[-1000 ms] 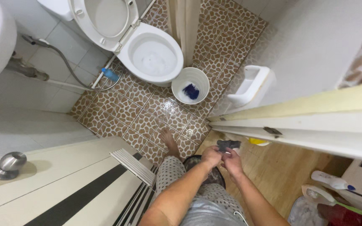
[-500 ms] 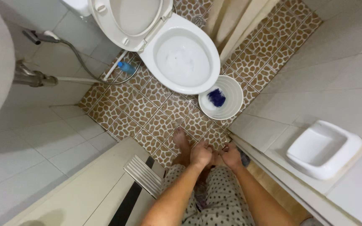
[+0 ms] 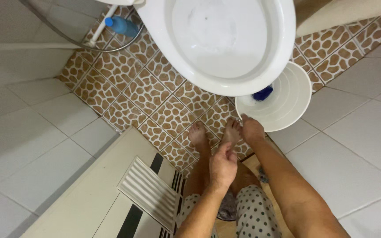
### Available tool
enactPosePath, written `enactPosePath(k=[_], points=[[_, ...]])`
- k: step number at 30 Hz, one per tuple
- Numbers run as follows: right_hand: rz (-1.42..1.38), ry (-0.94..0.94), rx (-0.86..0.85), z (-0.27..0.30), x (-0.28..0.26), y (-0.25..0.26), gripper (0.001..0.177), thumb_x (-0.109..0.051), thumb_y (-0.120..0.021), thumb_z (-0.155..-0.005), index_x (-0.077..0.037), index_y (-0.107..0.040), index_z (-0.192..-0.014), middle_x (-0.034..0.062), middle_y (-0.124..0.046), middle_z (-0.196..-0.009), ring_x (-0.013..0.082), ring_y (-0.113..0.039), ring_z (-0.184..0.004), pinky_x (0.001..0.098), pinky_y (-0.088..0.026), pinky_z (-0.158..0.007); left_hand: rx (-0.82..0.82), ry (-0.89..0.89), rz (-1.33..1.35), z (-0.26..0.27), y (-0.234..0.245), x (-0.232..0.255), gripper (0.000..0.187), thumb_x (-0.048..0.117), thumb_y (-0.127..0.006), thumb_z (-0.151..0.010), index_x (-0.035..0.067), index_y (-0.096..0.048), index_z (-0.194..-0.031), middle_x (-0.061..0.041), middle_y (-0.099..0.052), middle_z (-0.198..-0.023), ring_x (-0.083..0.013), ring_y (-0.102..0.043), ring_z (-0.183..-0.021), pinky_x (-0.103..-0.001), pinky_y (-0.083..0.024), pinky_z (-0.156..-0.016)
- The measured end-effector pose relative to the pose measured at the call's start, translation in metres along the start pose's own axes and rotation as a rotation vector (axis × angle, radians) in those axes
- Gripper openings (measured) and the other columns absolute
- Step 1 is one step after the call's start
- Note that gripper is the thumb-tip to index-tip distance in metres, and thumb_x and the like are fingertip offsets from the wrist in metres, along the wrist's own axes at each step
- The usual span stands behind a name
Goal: The person cleans the bathroom floor near the toilet and sink by scrubbing with a cloth and a steel wool pad, rinsing the surfaces with water from a bidet sprayer, and using a bucket to gather and pour water.
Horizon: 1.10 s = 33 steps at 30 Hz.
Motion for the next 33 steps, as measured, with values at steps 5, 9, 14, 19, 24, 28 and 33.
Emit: enactPosePath(k=[5, 9, 14, 19, 24, 28, 33], points=[[0.249, 0.047, -0.041, -0.01, 0.002, -0.003, 0.029, -0.008, -0.071, -0.097, -0.007, -0.067, -0.126, 0.0217, -0.081, -0.111, 0.0436, -0.08, -0.1, 0.0559, -0.065, -0.085, -0.051, -0.104, -0.215, -0.012, 0.001, 0.015, 0.038, 0.014, -0.07, -0.099, 0.008, -0.076, -0.136, -0.024, -0.079, -0.124, -0.0429, -0.075, -0.113, -0.052, -0.06, -0.099], [0.241, 0.037, -0.088, 0.034, -0.01, 0.033, 0.033, -0.01, -0.075, -0.09, -0.01, -0.069, -0.123, 0.0205, -0.082, -0.101, 0.043, -0.08, -0.097, 0.0548, -0.064, -0.086, -0.19, -0.289, -0.419, -0.003, -0.007, 0.037, 0.046, 0.01, -0.065, -0.098, 0.004, -0.069, -0.143, -0.023, -0.069, -0.147, -0.0431, -0.062, -0.137, -0.052, -0.051, -0.115], [0.0, 0.093, -0.188, 0.117, -0.062, 0.061, 0.018, -0.016, -0.073, -0.096, -0.007, -0.076, -0.111, 0.0187, -0.081, -0.089, 0.0367, -0.084, -0.079, 0.0475, -0.069, -0.072, -0.185, -0.809, -0.856, 0.035, -0.006, 0.075, 0.052, 0.014, -0.053, -0.104, -0.003, -0.064, -0.152, -0.023, -0.06, -0.161, -0.0378, -0.046, -0.16, -0.05, -0.029, -0.138], [-0.176, 0.311, -0.125, 0.22, -0.139, 0.13, 0.011, -0.007, -0.074, -0.086, -0.004, -0.082, -0.094, 0.0252, -0.078, -0.084, 0.0459, -0.077, -0.079, 0.0556, -0.062, -0.075, -0.272, -1.028, -1.017, 0.079, 0.067, 0.115, 0.05, 0.02, -0.051, -0.102, 0.0, -0.071, -0.143, -0.022, -0.064, -0.156, -0.0387, -0.041, -0.16, -0.057, -0.016, -0.137], [-0.256, 0.436, -0.301, 0.298, -0.22, 0.207, 0.016, -0.018, -0.075, -0.097, -0.005, -0.083, -0.103, 0.0254, -0.078, -0.086, 0.0436, -0.076, -0.081, 0.0539, -0.06, -0.077, -0.729, -0.895, -1.122, 0.112, 0.14, 0.179, 0.032, 0.033, -0.057, -0.11, 0.01, -0.078, -0.111, -0.015, -0.078, -0.119, -0.0356, -0.06, -0.134, -0.059, -0.021, -0.137], [-0.477, 0.407, -0.637, 0.305, -0.235, 0.244, 0.031, -0.017, -0.072, -0.092, -0.005, -0.088, -0.116, 0.0251, -0.08, -0.094, 0.0448, -0.075, -0.082, 0.0552, -0.06, -0.08, -0.8, -0.866, -1.041, 0.142, 0.182, 0.236, 0.035, 0.04, -0.065, -0.108, 0.01, -0.082, -0.104, -0.008, -0.08, -0.103, -0.0297, -0.067, -0.119, -0.053, -0.037, -0.12], [-0.513, 0.293, -0.613, 0.232, -0.256, 0.284, 0.054, -0.038, -0.077, -0.09, -0.014, -0.075, -0.138, 0.0111, -0.081, -0.134, 0.026, -0.079, -0.125, 0.0425, -0.056, -0.114, -0.628, -0.964, -0.874, 0.14, 0.213, 0.313, 0.037, 0.039, -0.071, -0.101, 0.007, -0.084, -0.115, -0.014, -0.081, -0.104, -0.0319, -0.069, -0.116, -0.057, -0.031, -0.114]])
Point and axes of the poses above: each hand's wrist, its own z-axis away from the middle knuckle, its own y-axis out of the back of the hand, x = y × z, the point moved 8 cm from there along -z, towards the middle knuckle
